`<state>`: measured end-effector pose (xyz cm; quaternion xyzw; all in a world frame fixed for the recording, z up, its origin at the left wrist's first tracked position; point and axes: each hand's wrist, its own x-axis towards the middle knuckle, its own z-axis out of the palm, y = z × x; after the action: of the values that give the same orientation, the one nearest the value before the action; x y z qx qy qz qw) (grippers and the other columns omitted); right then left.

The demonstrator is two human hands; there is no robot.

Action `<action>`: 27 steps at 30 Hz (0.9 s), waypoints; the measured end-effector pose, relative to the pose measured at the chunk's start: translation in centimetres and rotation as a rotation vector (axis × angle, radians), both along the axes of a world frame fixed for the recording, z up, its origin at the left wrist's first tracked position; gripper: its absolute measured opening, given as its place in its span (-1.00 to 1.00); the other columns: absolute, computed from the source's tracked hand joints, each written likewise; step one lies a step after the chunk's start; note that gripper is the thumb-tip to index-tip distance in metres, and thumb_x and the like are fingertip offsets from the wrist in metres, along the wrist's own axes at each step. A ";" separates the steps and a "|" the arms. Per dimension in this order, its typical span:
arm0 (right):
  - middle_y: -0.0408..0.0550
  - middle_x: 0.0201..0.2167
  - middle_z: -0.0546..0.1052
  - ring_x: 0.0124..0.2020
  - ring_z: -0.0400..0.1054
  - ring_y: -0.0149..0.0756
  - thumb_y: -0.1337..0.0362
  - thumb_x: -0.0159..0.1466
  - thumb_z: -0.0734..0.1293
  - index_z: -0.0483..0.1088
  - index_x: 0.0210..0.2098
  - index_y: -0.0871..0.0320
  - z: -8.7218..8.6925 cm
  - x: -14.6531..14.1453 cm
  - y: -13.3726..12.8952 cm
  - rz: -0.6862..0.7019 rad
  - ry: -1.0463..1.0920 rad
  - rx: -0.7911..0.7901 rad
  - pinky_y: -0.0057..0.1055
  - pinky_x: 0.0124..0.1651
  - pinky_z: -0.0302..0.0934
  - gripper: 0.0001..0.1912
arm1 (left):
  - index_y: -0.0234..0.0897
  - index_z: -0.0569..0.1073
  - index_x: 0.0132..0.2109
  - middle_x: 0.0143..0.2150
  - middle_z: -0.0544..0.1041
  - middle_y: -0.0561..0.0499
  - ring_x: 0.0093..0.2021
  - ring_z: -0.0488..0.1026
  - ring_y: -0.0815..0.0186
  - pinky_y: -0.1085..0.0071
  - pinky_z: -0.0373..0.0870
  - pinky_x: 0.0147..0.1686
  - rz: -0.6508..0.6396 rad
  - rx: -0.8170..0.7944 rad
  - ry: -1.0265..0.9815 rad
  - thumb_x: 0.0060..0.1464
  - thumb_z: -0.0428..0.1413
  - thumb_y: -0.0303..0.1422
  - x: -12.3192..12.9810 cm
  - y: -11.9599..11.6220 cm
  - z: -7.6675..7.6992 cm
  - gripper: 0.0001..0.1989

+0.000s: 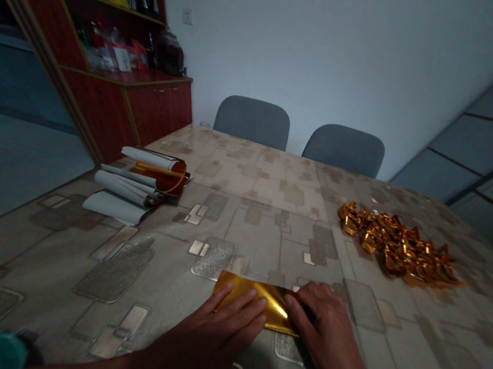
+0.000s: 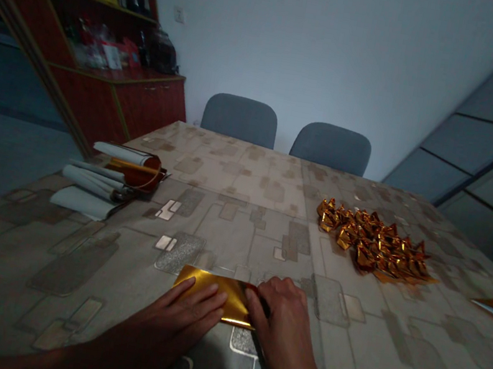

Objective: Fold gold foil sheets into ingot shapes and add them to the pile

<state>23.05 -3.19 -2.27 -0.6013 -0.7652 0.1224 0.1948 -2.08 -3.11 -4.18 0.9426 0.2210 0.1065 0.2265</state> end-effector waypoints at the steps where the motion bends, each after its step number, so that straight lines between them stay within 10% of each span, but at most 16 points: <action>1: -0.04 -0.43 0.53 -0.31 0.38 -0.11 0.28 0.40 0.31 0.51 -0.38 0.11 -0.2 0.0 0.0 -0.006 -0.019 0.014 -0.24 -0.21 0.11 -0.77 | -0.25 -0.17 0.50 0.49 0.06 -0.29 0.48 -0.05 -0.18 -0.29 -0.01 0.37 0.001 0.007 0.003 0.17 0.23 -0.15 -0.1 0.0 0.0 -0.03; 27: -0.04 -0.45 0.51 -0.33 0.39 -0.05 0.34 0.27 0.40 0.44 -0.43 0.13 -1.1 -0.3 0.1 -0.064 -0.265 0.190 -0.20 -0.20 0.13 -0.87 | -0.16 -0.10 0.49 0.51 0.01 -0.26 0.48 -0.08 -0.24 -0.36 -0.15 0.36 0.009 -0.004 0.040 0.07 0.27 -0.11 0.0 0.2 -0.5 0.00</action>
<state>22.73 -3.04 -3.34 -0.6150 -0.7728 -0.0371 0.1522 -2.13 -2.94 -4.69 0.9432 0.2299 0.0880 0.2233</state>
